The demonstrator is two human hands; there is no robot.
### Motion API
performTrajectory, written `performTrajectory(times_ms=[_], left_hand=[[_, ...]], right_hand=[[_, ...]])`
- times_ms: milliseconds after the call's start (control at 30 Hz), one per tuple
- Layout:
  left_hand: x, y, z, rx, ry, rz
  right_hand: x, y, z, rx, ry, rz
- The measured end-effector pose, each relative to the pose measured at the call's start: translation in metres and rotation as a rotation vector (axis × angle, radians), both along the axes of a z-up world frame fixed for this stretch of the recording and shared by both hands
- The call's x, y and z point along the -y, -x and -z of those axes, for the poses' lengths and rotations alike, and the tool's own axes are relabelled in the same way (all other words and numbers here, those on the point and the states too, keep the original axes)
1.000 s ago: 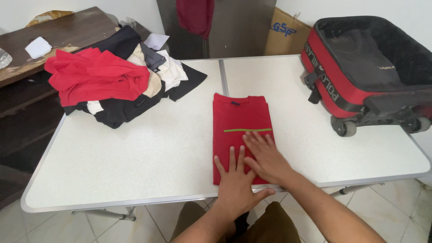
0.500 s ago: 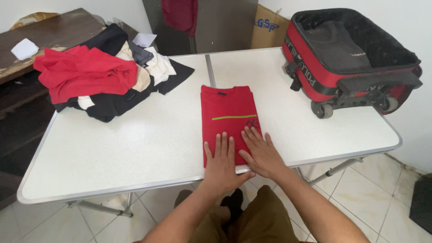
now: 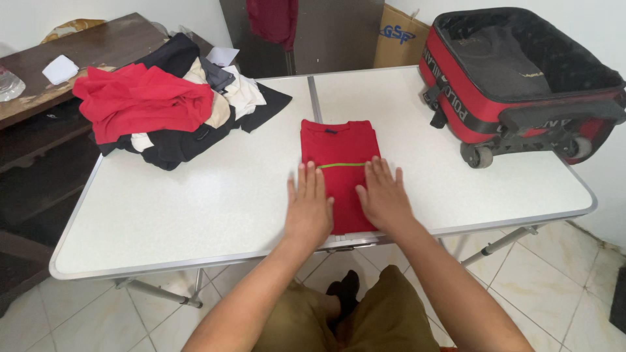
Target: The person folds a red shirt on a table and places it into a suitcase.
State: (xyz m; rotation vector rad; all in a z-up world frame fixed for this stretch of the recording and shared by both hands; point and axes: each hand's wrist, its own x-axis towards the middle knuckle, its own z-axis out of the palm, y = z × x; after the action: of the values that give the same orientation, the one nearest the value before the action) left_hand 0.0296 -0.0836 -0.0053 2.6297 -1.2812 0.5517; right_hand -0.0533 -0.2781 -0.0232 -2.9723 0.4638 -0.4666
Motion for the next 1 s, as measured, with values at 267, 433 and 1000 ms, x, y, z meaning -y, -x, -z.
performTrajectory(times_ms=[267,433,1000], left_hand=[[0.07,-0.043,0.052,-0.262,0.134,-0.009],[0.064,-0.041,0.03,-0.329,0.081,-0.076],[0.104,-0.083,0.018,-0.009,0.297,-0.045]], right_hand=[[0.001,-0.051,0.037,-0.009,-0.115,-0.084],[0.009,-0.044,0.019,-0.107,-0.019,0.039],[0.031,-0.091,0.007,0.231,-0.3,-0.124]])
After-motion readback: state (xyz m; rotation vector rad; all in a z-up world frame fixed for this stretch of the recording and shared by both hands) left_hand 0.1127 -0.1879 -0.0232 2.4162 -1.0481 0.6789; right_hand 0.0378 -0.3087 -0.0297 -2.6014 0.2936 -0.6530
